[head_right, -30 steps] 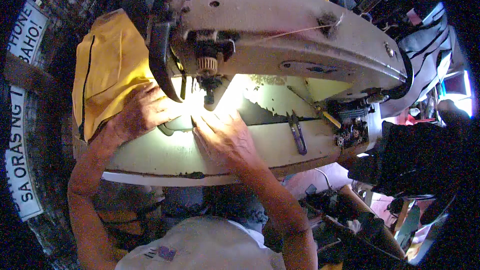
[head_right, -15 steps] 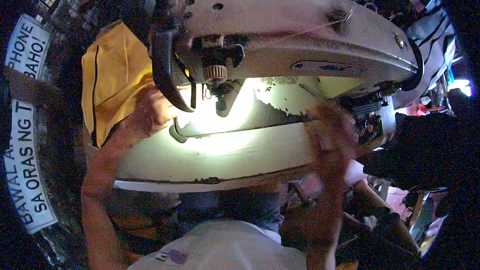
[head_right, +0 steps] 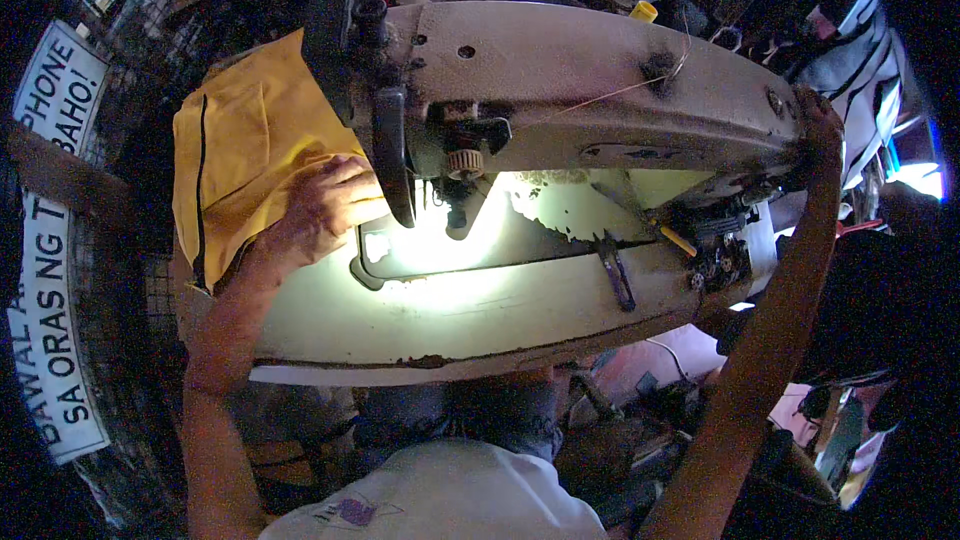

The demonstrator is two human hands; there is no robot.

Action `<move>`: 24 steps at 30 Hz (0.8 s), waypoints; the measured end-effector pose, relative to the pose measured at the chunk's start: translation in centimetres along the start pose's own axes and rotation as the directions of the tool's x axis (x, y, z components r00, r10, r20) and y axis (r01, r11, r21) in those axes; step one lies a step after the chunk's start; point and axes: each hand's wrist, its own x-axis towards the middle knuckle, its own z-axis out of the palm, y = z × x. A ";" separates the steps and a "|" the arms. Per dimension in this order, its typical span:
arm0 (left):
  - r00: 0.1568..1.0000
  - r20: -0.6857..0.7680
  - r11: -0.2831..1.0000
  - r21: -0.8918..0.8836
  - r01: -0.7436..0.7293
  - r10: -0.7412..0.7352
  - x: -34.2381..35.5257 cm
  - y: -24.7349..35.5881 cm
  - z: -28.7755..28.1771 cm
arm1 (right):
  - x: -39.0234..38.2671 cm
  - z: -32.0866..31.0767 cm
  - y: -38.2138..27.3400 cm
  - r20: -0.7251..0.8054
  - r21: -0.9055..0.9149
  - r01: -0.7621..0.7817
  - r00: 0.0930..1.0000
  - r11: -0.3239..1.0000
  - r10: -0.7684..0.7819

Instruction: The recorder is using an industrial sewing machine to sew and assemble a yellow fabric tote bag.

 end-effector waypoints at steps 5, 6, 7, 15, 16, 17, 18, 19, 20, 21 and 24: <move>0.999 0.037 0.999 0.012 0.034 -0.034 -0.6 -0.3 -0.3 | -1.1 0.7 0.4 -0.015 -0.144 0.087 0.996 0.986 -0.090; 0.999 0.014 0.999 -0.031 0.033 -0.033 -0.7 -0.7 0.2 | -0.6 0.3 1.3 -0.021 -0.150 0.089 0.995 0.985 -0.093; 1.000 -0.015 0.997 -0.079 0.024 -0.025 -0.4 -0.6 0.4 | 0.2 -1.5 2.7 -0.052 -0.286 0.221 0.968 0.933 -0.245; 0.999 -0.019 0.999 0.000 0.034 -0.034 0.5 0.1 0.2 | 4.8 -3.7 2.3 0.338 -0.771 0.478 0.867 0.421 -0.366; 0.999 -0.002 0.999 0.019 0.046 -0.046 0.4 0.0 0.2 | 4.3 -3.6 2.1 0.341 -0.770 0.479 0.867 0.421 -0.364; 0.999 -0.001 0.999 0.015 0.047 -0.047 0.4 0.0 0.1 | 3.5 -3.7 2.1 0.457 -0.770 0.621 0.699 0.148 -0.550; 0.998 0.005 0.998 0.022 0.064 -0.064 0.1 0.1 -0.1 | 3.2 -2.7 2.6 0.578 -0.717 0.683 0.472 -0.138 -0.666; 0.998 -0.016 0.998 0.007 0.057 -0.057 0.4 0.2 0.2 | 3.4 -4.6 3.1 0.583 -0.724 0.672 0.479 -0.153 -0.656; 0.999 -0.032 0.999 -0.009 0.043 -0.044 0.7 0.2 0.5 | 3.5 -6.4 3.7 0.467 -0.750 0.654 0.634 0.105 -0.617; 0.997 -0.067 1.000 -0.015 0.023 -0.024 0.9 0.3 0.7 | 4.0 -6.5 5.0 0.354 -0.719 0.589 0.767 0.368 -0.535; 0.995 -0.089 0.998 0.034 0.050 -0.047 -0.1 0.1 0.4 | -5.0 1.5 11.6 -0.418 -0.057 0.327 0.850 0.943 -0.320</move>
